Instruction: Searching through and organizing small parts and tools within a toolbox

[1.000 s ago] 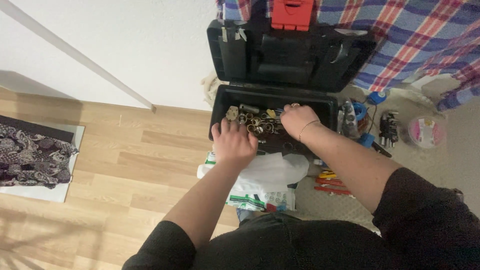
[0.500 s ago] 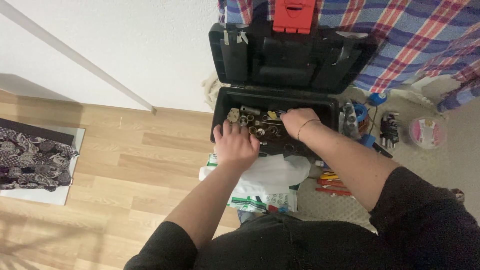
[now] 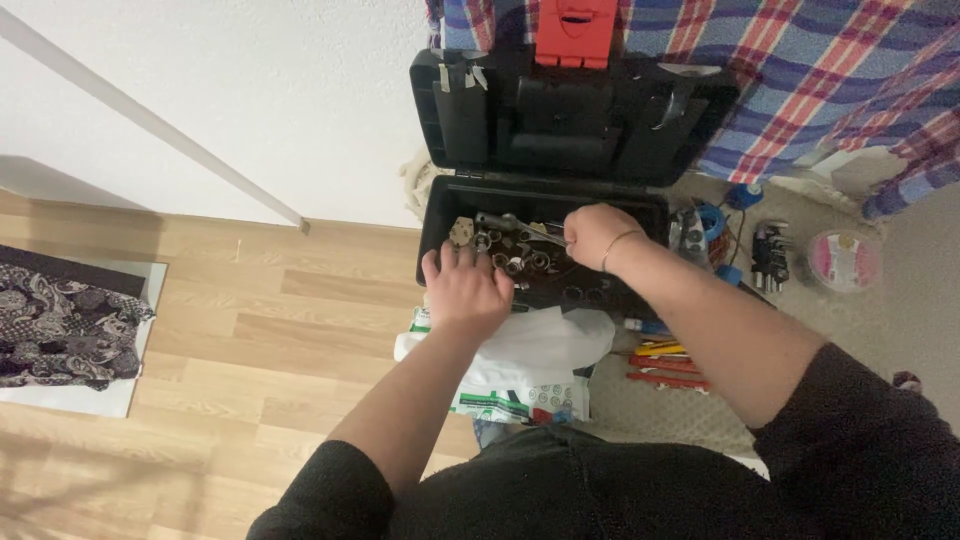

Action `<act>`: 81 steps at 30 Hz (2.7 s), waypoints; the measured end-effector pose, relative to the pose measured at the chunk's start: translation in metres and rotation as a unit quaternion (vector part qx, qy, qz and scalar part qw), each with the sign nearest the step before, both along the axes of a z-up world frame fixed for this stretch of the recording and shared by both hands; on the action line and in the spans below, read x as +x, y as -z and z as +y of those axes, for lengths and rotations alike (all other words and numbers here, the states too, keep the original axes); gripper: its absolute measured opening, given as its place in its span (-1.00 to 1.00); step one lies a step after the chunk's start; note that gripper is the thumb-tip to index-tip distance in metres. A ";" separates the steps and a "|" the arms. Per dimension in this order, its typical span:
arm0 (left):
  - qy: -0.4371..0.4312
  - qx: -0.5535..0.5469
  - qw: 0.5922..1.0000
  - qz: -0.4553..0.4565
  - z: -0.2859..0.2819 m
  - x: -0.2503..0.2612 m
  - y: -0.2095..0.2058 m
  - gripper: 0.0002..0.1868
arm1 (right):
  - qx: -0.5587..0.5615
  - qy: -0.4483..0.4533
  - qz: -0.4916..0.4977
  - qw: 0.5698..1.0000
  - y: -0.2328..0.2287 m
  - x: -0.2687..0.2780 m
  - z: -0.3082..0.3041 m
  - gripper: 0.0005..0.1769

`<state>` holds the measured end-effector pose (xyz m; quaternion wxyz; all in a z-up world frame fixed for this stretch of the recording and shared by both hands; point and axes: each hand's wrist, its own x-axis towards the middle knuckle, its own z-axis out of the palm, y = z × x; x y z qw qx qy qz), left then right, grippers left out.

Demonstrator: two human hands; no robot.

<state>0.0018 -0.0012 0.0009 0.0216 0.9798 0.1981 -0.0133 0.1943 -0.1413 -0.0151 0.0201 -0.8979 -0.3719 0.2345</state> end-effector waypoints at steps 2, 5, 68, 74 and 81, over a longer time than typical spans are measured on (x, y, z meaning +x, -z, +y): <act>-0.001 -0.007 1.000 0.001 -0.001 -0.001 -0.003 -0.45 | 0.026 0.027 0.052 0.998 0.001 0.008 -0.003 -0.76; -0.001 -0.009 1.000 0.005 -0.002 -0.001 -0.005 -0.45 | 0.081 0.082 0.157 0.981 -0.004 0.015 -0.012 -0.70; 0.000 0.069 0.998 -0.009 -0.012 -0.006 0.004 -0.45 | -0.005 0.115 -0.017 0.993 -0.011 -0.081 -0.230 -0.84; -0.004 0.057 0.998 0.000 -0.012 -0.006 0.000 -0.44 | 0.186 0.088 -0.082 0.975 -0.066 -0.064 -0.171 -0.80; -0.008 0.024 0.998 0.052 -0.007 -0.001 -0.005 -0.44 | 0.186 -0.056 -0.129 0.972 -0.031 -0.040 -0.064 -0.79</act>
